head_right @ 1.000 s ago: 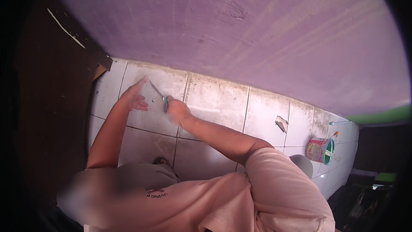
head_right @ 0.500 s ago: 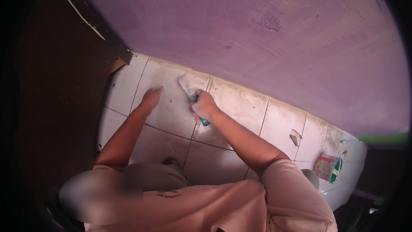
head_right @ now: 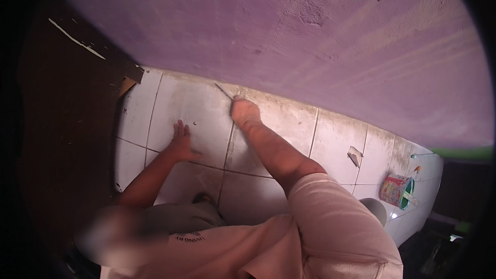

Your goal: The person smooths a purple wall surface using a sanding block and a putty knife. They alternate between sanding and scraping motions to even out the wall texture, working across different sections of the wall.

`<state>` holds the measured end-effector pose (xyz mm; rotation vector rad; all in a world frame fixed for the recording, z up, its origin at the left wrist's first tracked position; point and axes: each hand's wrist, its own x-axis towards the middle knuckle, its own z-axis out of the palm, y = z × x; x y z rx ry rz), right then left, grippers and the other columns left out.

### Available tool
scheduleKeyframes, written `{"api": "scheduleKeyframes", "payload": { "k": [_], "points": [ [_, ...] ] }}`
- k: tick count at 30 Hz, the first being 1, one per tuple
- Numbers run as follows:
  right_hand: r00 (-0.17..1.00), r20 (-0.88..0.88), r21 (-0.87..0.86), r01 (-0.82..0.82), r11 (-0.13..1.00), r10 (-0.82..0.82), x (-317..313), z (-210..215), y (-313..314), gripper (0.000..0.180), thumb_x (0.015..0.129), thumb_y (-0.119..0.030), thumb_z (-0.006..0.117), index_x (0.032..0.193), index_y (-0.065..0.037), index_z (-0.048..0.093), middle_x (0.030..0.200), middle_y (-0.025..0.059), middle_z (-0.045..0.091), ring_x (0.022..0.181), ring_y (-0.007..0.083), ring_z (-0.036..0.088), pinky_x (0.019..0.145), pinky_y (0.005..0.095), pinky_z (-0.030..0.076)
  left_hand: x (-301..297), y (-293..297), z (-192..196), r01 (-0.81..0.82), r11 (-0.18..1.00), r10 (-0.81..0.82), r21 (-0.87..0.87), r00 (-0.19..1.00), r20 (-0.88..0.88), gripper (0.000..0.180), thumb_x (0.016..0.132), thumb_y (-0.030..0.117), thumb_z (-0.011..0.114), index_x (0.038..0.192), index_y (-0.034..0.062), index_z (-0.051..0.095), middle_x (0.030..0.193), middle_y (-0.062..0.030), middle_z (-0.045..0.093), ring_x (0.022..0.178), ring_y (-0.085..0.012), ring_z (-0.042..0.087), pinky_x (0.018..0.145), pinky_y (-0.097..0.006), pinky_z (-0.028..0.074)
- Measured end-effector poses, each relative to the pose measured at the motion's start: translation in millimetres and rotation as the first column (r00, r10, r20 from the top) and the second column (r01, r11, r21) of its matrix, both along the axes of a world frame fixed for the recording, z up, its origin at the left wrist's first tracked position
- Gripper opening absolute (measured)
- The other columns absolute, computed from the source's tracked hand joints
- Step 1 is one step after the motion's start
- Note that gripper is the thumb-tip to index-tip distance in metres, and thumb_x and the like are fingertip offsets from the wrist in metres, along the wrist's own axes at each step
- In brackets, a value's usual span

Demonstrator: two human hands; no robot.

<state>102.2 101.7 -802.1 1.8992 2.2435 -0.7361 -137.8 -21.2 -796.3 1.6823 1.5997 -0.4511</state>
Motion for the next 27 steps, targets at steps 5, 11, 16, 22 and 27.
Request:
{"api": "scheduleKeyframes", "payload": {
  "k": [5, 11, 16, 22, 27],
  "points": [
    [0.979, 0.185, -0.005, 0.084, 0.996, -0.081, 158.4, -1.5, -38.2, 0.028, 0.098, -0.015, 0.041, 0.114, -0.005, 0.062, 0.104, 0.0214, 0.072, 0.101, 0.0389, 0.069, 0.089, 0.0470, 0.054, 7.3, 2.5, -5.6, 0.010, 0.999, -0.013, -0.048, 0.997, -0.072, 0.149, 0.059, 0.071, 0.082, 0.149, -0.0221, 0.007, 0.155, -0.0459, -0.008, 0.145, -0.0619, -0.002, 0.118, -0.063, 0.018],
    [0.734, 0.334, 0.080, 0.603, 0.794, -0.591, 352.9, 5.1, -86.5, 0.042, 0.102, -0.034, 0.041, 0.119, 0.001, 0.058, 0.110, 0.0265, 0.069, 0.103, 0.0428, 0.068, 0.091, 0.0501, 0.053, 33.6, 22.6, 11.0, 0.090, 0.984, -0.120, -0.155, 0.972, -0.200, 0.151, 0.060, 0.073, 0.080, 0.146, -0.0254, 0.006, 0.154, -0.0477, -0.006, 0.144, -0.0641, -0.003, 0.118, -0.064, 0.019],
    [0.980, 0.072, -0.125, 0.196, 0.973, -0.188, 148.6, 68.9, -86.7, 0.074, 0.097, -0.018, 0.048, 0.161, -0.020, 0.011, 0.127, 0.0274, 0.053, 0.102, 0.0429, 0.065, 0.092, 0.0506, 0.053, 41.8, 26.5, 3.6, -0.080, 0.994, 0.066, -0.073, 0.981, -0.181, 0.151, 0.058, 0.069, 0.084, 0.153, -0.0141, 0.000, 0.158, -0.0411, -0.011, 0.144, -0.0630, -0.008, 0.116, -0.067, 0.019],
    [0.987, -0.087, -0.121, -0.146, 0.982, 0.136, 81.0, 19.9, -73.8, 0.058, 0.104, -0.025, 0.041, 0.159, -0.022, 0.025, 0.126, 0.0203, 0.059, 0.111, 0.0353, 0.063, 0.097, 0.0452, 0.051, 66.7, 20.3, 3.0, 0.057, 0.996, -0.061, -0.072, 0.997, -0.054, 0.155, 0.053, 0.070, 0.086, 0.158, -0.0017, -0.003, 0.161, -0.0330, -0.017, 0.143, -0.0624, -0.014, 0.116, -0.067, 0.018],
    [0.946, 0.127, -0.160, 0.316, 0.935, -0.298, 252.5, 19.5, -68.7, 0.058, 0.105, -0.040, 0.037, 0.159, -0.024, 0.023, 0.110, 0.0226, 0.069, 0.102, 0.0389, 0.066, 0.092, 0.0485, 0.050, 60.2, 20.6, -13.0, 0.134, 0.984, -0.140, -0.115, 0.989, -0.046, 0.159, 0.049, 0.077, 0.083, 0.158, -0.0037, -0.001, 0.160, -0.0343, -0.019, 0.142, -0.0641, -0.015, 0.116, -0.068, 0.017]
  ]
}}
